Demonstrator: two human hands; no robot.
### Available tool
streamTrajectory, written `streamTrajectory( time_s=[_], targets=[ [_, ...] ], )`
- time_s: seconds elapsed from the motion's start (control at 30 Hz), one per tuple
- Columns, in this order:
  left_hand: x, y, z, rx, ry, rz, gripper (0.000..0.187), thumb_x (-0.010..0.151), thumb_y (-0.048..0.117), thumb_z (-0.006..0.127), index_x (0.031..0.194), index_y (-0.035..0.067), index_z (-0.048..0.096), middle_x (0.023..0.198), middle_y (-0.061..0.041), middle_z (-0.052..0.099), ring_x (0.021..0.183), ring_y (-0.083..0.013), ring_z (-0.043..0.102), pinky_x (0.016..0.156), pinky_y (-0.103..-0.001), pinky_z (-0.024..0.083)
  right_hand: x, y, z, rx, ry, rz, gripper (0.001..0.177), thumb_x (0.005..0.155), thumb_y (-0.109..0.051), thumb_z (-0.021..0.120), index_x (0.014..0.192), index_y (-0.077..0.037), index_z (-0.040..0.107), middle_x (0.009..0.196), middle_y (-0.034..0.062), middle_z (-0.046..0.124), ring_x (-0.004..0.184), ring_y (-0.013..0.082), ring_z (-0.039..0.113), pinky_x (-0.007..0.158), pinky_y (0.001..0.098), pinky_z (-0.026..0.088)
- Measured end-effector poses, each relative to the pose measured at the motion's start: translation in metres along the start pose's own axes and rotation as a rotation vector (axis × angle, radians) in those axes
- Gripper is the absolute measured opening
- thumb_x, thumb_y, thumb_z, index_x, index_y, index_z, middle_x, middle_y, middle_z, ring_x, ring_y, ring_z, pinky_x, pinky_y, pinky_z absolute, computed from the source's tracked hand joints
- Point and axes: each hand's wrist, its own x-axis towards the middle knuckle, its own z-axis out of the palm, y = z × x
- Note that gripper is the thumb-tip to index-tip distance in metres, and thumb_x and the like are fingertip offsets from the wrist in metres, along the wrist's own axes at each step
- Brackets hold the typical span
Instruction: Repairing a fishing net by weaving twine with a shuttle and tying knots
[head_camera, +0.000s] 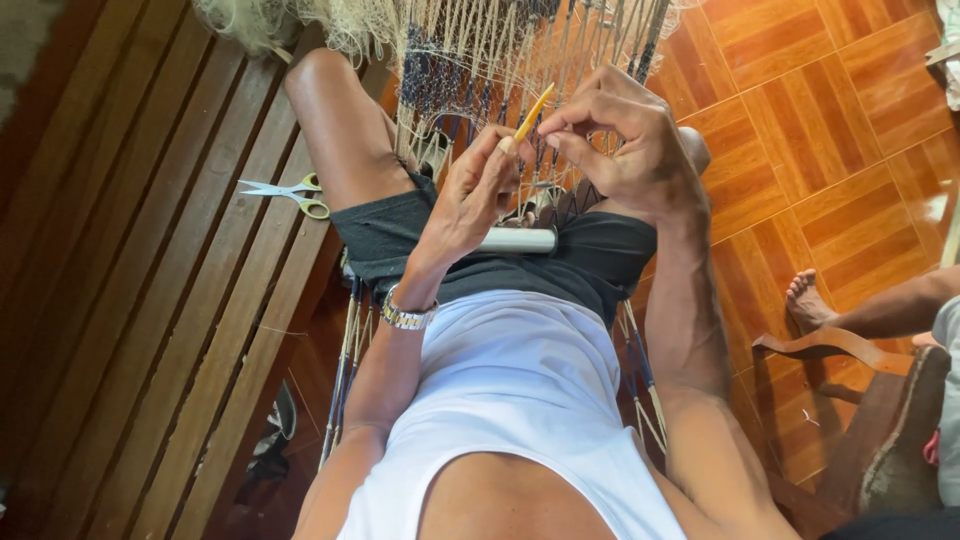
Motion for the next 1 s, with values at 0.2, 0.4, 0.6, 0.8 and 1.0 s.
streamTrajectory(
  time_s=[0.2,0.4,0.6,0.8,1.0],
  targets=[
    [0.001,0.001,0.004,0.227,0.097,0.035,0.039,0.109,0.044,0.04,0.095,0.014,0.061,0.072,0.006,0.04,0.061,-0.0041,0.036,0.053,-0.019,0.029,-0.001,-0.006,0.016,-0.427,0.225,-0.066,0.011,0.106,-0.013,0.087,0.105,-0.014,0.076,0.092,-0.0009,0.062,0.07,0.0086,0.056,0.047,0.0211,0.036],
    [0.001,-0.008,0.005,0.201,0.165,-0.023,0.045,0.109,0.042,0.039,0.096,0.01,0.068,0.067,0.005,0.038,0.06,-0.005,0.037,0.056,-0.022,0.035,0.003,-0.014,0.024,-0.357,0.278,-0.075,0.012,0.108,-0.008,0.083,0.101,-0.01,0.073,0.085,0.0009,0.058,0.073,0.0113,0.054,0.054,0.024,0.036],
    [0.002,-0.004,0.01,0.241,0.137,-0.024,0.053,0.109,0.043,0.036,0.094,0.007,0.072,0.056,0.008,0.026,0.051,-0.0038,0.023,0.048,-0.023,0.021,0.003,-0.017,0.025,-0.545,0.303,-0.01,0.012,0.107,-0.019,0.086,0.099,-0.02,0.077,0.086,-0.0067,0.065,0.072,0.0048,0.06,0.047,0.023,0.028],
    [-0.002,0.004,0.012,0.364,0.144,0.056,0.049,0.111,0.037,0.038,0.093,0.009,0.074,0.055,0.006,0.03,0.049,-0.0048,0.026,0.048,-0.024,0.025,0.002,-0.002,0.029,-0.117,0.266,-0.017,0.014,0.103,0.009,0.079,0.099,0.001,0.067,0.083,0.0063,0.049,0.065,0.0132,0.039,0.055,0.0266,0.038],
    [0.003,-0.006,0.01,0.36,0.126,0.109,0.055,0.11,0.038,0.038,0.081,0.009,0.074,0.053,0.005,0.03,0.05,-0.0062,0.028,0.052,-0.025,0.024,-0.003,-0.009,0.029,-0.154,0.306,0.099,0.018,0.102,0.001,0.078,0.093,-0.008,0.065,0.075,-0.0018,0.045,0.064,0.0081,0.04,0.051,0.0212,0.033]
  ],
)
